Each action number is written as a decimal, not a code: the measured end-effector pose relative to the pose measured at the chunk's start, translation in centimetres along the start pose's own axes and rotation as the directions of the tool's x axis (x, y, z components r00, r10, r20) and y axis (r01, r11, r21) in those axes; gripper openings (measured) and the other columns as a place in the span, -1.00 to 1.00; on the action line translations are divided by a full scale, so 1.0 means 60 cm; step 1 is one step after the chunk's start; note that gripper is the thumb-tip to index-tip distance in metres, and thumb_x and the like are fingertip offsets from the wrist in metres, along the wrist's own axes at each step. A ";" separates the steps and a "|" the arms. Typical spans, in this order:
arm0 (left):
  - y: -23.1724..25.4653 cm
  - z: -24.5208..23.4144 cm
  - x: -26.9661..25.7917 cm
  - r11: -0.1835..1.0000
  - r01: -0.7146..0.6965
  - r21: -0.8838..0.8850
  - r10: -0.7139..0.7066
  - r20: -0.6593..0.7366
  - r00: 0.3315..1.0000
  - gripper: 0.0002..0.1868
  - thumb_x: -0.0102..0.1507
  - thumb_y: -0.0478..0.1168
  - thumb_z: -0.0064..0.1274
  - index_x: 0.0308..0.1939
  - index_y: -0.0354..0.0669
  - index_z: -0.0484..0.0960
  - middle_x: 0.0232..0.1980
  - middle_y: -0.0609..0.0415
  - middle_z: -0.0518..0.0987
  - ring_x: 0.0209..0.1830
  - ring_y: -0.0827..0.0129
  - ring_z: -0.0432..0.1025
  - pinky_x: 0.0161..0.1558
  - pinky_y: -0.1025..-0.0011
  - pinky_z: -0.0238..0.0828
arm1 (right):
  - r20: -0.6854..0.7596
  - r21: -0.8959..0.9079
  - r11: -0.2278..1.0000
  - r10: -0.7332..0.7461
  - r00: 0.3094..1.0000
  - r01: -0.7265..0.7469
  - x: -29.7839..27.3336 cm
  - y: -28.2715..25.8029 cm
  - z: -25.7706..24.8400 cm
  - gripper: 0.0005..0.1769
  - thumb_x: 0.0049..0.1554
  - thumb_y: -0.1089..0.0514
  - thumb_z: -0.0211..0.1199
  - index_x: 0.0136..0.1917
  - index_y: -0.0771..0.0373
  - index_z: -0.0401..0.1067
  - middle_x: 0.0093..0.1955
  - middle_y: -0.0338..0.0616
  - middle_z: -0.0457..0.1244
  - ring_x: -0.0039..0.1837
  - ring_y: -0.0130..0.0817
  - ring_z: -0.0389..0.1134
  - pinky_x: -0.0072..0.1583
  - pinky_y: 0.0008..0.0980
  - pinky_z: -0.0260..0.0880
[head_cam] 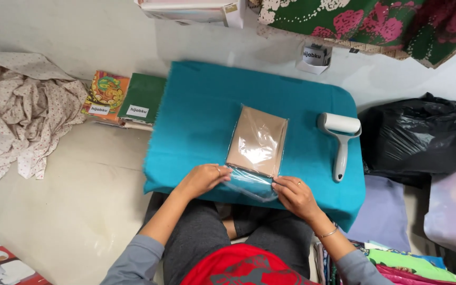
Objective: The person folds a beige hijab by hand on a blue surface, uses a lint roller on it, and then places it into a clear plastic bag before applying a labeled sticker to the package.
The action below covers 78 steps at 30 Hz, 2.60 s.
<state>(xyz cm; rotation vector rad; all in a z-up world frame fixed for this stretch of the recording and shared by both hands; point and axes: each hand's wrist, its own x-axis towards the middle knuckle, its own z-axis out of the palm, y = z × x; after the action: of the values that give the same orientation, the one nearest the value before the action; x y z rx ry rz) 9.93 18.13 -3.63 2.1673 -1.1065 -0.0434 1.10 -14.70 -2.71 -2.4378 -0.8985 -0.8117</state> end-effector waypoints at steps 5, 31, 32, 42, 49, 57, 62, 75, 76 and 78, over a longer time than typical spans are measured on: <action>-0.014 0.018 0.028 0.917 0.238 -0.319 -0.283 -0.100 0.954 -0.83 0.39 -0.11 0.05 -0.17 0.00 0.73 -0.17 0.08 0.76 0.00 0.14 0.62 0.11 0.17 0.54 | 0.108 0.285 0.891 0.336 0.936 -0.353 -0.009 0.016 0.005 -0.85 0.24 0.18 0.22 -0.06 0.16 0.62 -0.11 -0.15 0.46 -0.01 -0.07 0.50 0.03 -0.11 0.49; -0.008 0.076 0.137 0.770 0.629 0.104 -0.579 -0.300 0.758 -0.58 0.43 0.15 -0.18 -0.12 -0.04 0.64 -0.36 -0.02 0.66 -0.30 -0.06 0.64 -0.26 -0.07 0.62 | 0.178 -0.036 0.490 0.861 0.477 -0.871 0.049 0.043 0.052 -0.78 0.30 -0.12 0.12 0.16 -0.08 0.37 -0.39 -0.11 0.40 -0.17 0.10 0.45 -0.01 0.07 0.41; -0.008 0.075 0.137 0.767 0.636 0.088 -0.588 -0.301 0.751 -0.60 0.43 0.15 -0.15 -0.09 -0.03 0.64 -0.36 -0.04 0.66 -0.29 -0.07 0.64 -0.26 -0.08 0.62 | -0.025 -0.128 0.670 0.735 0.678 -0.731 0.057 0.047 0.051 -0.69 0.26 -0.04 0.19 0.25 -0.01 0.36 -0.21 -0.16 0.36 -0.09 -0.01 0.42 0.02 -0.04 0.40; 0.008 0.035 0.145 0.684 0.724 -0.087 -0.729 -0.124 0.673 -0.70 0.42 0.08 -0.13 0.07 0.05 0.51 -0.21 -0.18 0.71 -0.09 -0.22 0.62 -0.09 -0.17 0.56 | 0.151 -0.407 0.838 0.455 0.877 -0.364 0.232 0.054 0.137 -0.35 0.37 -0.32 -0.11 0.61 -0.06 0.19 0.66 0.06 0.01 0.62 0.26 -0.04 0.43 0.55 -0.13; 0.011 0.026 0.155 0.599 0.798 -0.072 -0.800 -0.001 0.600 -0.64 0.43 0.15 -0.21 0.22 0.19 0.42 -0.11 -0.22 0.71 0.05 -0.25 0.58 0.07 -0.13 0.50 | 0.357 -0.410 0.806 0.573 0.738 -0.427 0.226 0.068 0.157 -0.30 0.33 -0.43 -0.25 0.63 -0.22 0.08 0.71 0.00 -0.12 0.67 0.22 -0.15 0.47 0.49 -0.23; 0.031 0.005 0.163 0.566 0.817 -0.110 -0.821 0.015 0.571 -0.69 0.43 0.09 -0.21 0.21 0.23 0.41 -0.09 -0.23 0.70 0.07 -0.24 0.57 0.10 -0.12 0.49 | 0.432 -0.400 0.793 0.606 0.668 -0.461 0.239 0.071 0.153 -0.26 0.32 -0.47 -0.35 0.66 -0.26 0.01 0.73 -0.05 -0.19 0.70 0.17 -0.24 0.49 0.47 -0.33; 0.023 0.024 0.155 0.575 0.811 -0.110 -0.818 -0.056 0.572 -0.67 0.40 0.16 -0.15 0.17 0.25 0.43 -0.12 -0.14 0.71 0.04 -0.16 0.59 0.04 -0.10 0.51 | 0.434 -0.418 0.789 0.610 0.663 -0.451 0.238 0.073 0.157 -0.27 0.32 -0.45 -0.34 0.66 -0.27 0.01 0.73 -0.05 -0.18 0.70 0.16 -0.23 0.49 0.46 -0.33; -0.065 0.172 0.157 0.833 0.135 0.537 0.169 -0.478 0.862 -0.92 0.36 -0.23 -0.08 -0.13 -0.01 0.52 -0.16 0.04 0.53 -0.10 0.18 0.53 -0.07 0.27 0.56 | 0.523 -0.494 0.759 0.648 0.554 -0.423 0.258 0.058 0.144 -0.31 0.34 -0.35 -0.38 0.68 -0.27 -0.11 0.76 -0.07 -0.29 0.72 0.11 -0.32 0.51 0.37 -0.33; -0.040 0.144 0.151 0.832 0.133 0.538 0.172 -0.479 0.861 -0.92 0.36 -0.23 -0.08 -0.13 -0.01 0.52 -0.16 0.04 0.53 -0.10 0.18 0.53 -0.07 0.27 0.56 | 0.520 -0.495 0.759 0.649 0.556 -0.423 0.256 0.059 0.144 -0.31 0.34 -0.35 -0.38 0.68 -0.27 -0.11 0.76 -0.07 -0.29 0.72 0.11 -0.32 0.51 0.37 -0.33; 0.008 0.086 0.136 0.868 0.338 0.363 -0.227 -0.315 0.922 -0.45 0.40 -0.12 -0.14 0.49 -0.08 0.29 0.47 -0.10 0.38 0.44 0.06 0.31 0.37 0.00 0.25 | 0.505 -0.460 0.771 0.635 0.584 -0.441 0.250 0.060 0.144 -0.32 0.34 -0.33 -0.40 0.67 -0.28 -0.08 0.75 -0.10 -0.26 0.71 0.11 -0.30 0.50 0.36 -0.30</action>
<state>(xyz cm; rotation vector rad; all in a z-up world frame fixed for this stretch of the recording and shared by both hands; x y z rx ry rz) 13.09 9.09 -5.09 2.6065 -0.6754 0.3688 16.16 -5.77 -0.08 -3.0599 -0.1336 0.1750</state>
